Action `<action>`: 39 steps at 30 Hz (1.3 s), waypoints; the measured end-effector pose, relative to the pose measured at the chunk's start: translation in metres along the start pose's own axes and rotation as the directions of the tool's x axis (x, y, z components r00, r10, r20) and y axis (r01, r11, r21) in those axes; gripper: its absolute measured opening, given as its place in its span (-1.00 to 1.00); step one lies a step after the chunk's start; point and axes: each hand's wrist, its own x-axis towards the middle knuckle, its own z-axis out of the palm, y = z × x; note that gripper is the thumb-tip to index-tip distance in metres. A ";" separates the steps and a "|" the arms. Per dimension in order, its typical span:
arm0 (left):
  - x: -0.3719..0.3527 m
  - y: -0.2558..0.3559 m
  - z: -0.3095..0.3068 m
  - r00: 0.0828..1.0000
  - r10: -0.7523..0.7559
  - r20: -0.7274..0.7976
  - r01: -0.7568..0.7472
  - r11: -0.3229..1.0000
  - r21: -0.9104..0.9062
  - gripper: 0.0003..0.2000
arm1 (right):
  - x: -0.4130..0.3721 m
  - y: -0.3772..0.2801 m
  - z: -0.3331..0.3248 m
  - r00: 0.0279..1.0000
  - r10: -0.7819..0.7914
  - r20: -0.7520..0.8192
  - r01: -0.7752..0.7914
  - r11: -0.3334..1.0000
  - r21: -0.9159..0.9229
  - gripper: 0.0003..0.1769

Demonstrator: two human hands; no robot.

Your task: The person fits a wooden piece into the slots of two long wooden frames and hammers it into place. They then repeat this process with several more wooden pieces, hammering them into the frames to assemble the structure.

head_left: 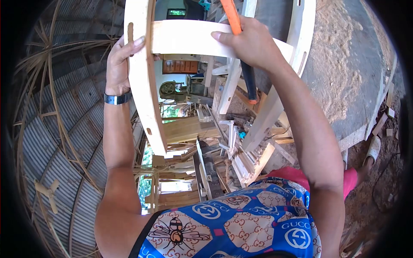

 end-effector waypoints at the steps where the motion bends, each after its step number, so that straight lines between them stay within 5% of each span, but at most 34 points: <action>1: 0.000 0.001 0.001 1.000 0.001 -0.003 -0.001 1.000 0.006 -0.43 | 0.000 -0.001 0.000 1.000 -0.003 -0.001 0.003 1.000 0.005 -0.50; 19: -0.001 0.006 0.009 0.998 0.037 -0.049 -0.028 0.987 0.158 -0.43 | -0.002 -0.004 0.003 0.997 -0.066 -0.034 0.066 0.998 0.014 -0.53; 24: 0.002 0.002 0.001 0.998 0.060 0.001 -0.060 0.997 0.053 -0.42 | 0.001 -0.017 -0.011 0.973 0.170 0.159 -0.180 0.982 0.056 -0.52; 26: 0.005 -0.001 -0.001 0.995 0.100 -0.016 -0.100 0.995 0.018 -0.43 | -0.001 -0.027 -0.021 0.999 0.035 0.017 -0.035 0.998 0.047 -0.49; 30: 0.014 -0.029 -0.022 0.985 0.168 -0.025 -0.162 0.974 0.157 -0.42 | 0.023 -0.106 -0.062 0.961 0.277 0.010 -0.277 0.961 -0.021 -0.65; 33: 0.023 -0.046 -0.033 0.970 0.243 -0.007 -0.241 0.966 0.096 -0.42 | 0.066 -0.163 -0.092 0.998 0.025 0.054 -0.002 0.919 -0.394 -0.67; 35: 0.020 -0.048 -0.035 0.980 0.197 -0.039 -0.193 0.978 0.082 -0.41 | 0.097 -0.200 -0.101 0.974 -0.131 0.186 0.218 0.772 -0.597 -0.68; 39: 0.014 -0.027 -0.024 0.980 0.186 -0.075 -0.181 0.982 0.061 -0.39 | 0.140 -0.257 -0.123 0.890 -0.210 0.406 0.449 0.565 -0.693 -0.64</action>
